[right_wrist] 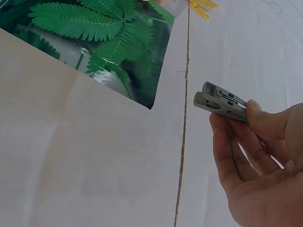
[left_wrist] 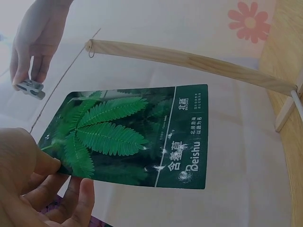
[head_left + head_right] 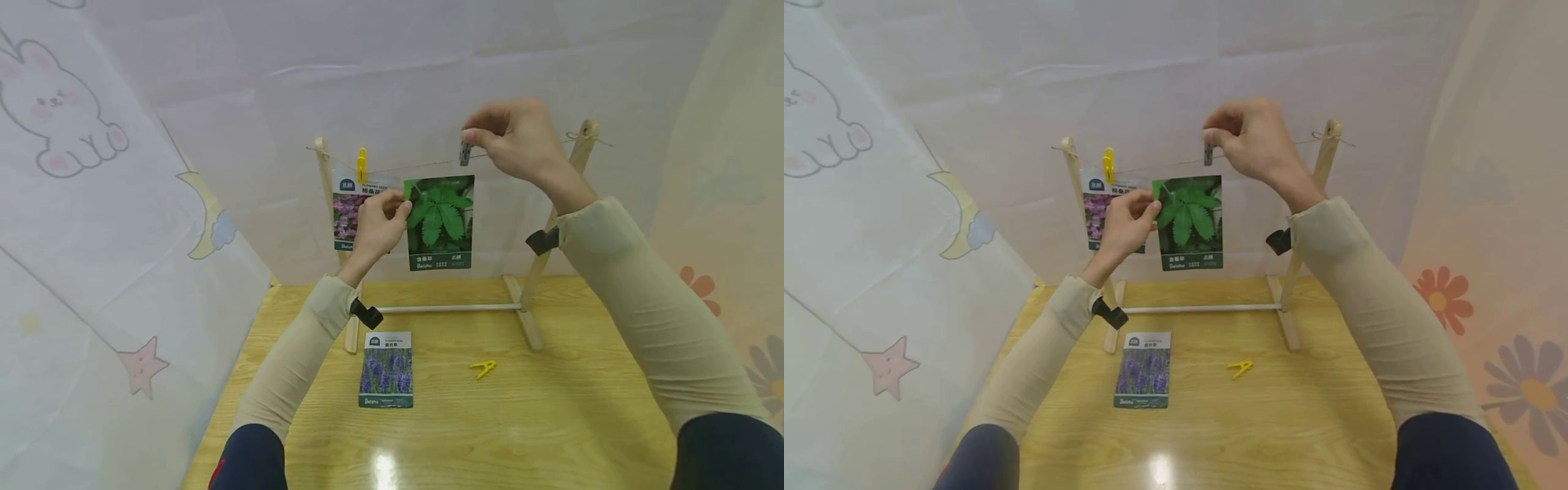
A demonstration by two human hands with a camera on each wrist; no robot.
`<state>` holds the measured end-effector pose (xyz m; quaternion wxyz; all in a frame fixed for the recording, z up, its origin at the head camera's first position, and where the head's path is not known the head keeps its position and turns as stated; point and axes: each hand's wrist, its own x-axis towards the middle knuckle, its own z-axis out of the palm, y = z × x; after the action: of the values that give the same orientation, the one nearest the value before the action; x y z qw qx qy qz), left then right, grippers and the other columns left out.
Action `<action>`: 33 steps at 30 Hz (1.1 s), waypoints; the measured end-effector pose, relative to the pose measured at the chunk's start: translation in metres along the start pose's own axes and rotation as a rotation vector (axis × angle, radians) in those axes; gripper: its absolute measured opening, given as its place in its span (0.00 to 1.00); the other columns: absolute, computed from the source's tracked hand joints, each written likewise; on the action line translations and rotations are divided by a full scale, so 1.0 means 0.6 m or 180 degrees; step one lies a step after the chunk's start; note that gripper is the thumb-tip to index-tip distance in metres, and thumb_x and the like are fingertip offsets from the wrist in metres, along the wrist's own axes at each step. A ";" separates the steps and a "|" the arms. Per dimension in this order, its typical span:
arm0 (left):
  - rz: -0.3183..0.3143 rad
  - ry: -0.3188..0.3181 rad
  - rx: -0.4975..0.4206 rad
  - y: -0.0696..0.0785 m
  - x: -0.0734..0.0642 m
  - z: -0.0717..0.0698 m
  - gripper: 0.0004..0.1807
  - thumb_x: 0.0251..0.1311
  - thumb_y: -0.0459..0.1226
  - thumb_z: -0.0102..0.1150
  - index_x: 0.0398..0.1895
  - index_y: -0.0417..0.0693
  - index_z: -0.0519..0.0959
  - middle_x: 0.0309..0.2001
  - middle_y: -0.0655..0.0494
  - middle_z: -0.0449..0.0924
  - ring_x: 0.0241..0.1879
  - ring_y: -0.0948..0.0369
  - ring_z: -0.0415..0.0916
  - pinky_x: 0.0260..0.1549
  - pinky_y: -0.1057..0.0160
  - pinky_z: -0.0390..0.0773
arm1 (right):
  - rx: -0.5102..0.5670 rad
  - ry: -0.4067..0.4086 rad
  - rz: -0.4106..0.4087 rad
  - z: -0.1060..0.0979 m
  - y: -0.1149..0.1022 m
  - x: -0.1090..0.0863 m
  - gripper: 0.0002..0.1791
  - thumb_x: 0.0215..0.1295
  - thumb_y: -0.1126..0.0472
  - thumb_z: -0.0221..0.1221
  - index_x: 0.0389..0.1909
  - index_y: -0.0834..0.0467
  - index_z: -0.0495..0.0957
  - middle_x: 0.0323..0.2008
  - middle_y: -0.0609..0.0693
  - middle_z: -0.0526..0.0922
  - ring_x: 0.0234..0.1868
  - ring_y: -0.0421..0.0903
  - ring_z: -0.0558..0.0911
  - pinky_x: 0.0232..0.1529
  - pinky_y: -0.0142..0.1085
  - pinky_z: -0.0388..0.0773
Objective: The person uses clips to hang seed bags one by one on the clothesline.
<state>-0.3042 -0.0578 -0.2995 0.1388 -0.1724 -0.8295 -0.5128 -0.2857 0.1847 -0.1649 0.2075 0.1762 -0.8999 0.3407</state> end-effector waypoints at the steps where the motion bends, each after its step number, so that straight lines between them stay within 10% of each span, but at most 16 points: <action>1: 0.0000 0.0008 0.0004 0.001 0.000 0.000 0.17 0.78 0.37 0.61 0.63 0.40 0.83 0.53 0.44 0.91 0.41 0.53 0.90 0.43 0.56 0.90 | 0.0004 0.0003 -0.0014 0.001 0.000 0.001 0.14 0.78 0.53 0.64 0.52 0.57 0.90 0.48 0.59 0.92 0.38 0.36 0.81 0.42 0.33 0.72; 33: 0.0142 -0.0034 -0.0052 0.017 0.005 0.000 0.17 0.79 0.37 0.60 0.63 0.39 0.83 0.54 0.42 0.89 0.44 0.51 0.89 0.43 0.55 0.89 | 0.0049 -0.0156 0.0130 0.018 0.000 0.026 0.16 0.80 0.53 0.62 0.56 0.58 0.89 0.53 0.58 0.90 0.48 0.46 0.84 0.54 0.45 0.78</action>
<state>-0.3024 -0.0528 -0.2900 0.1443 -0.1947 -0.8219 -0.5155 -0.3015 0.1745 -0.1647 0.1770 0.1677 -0.9055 0.3473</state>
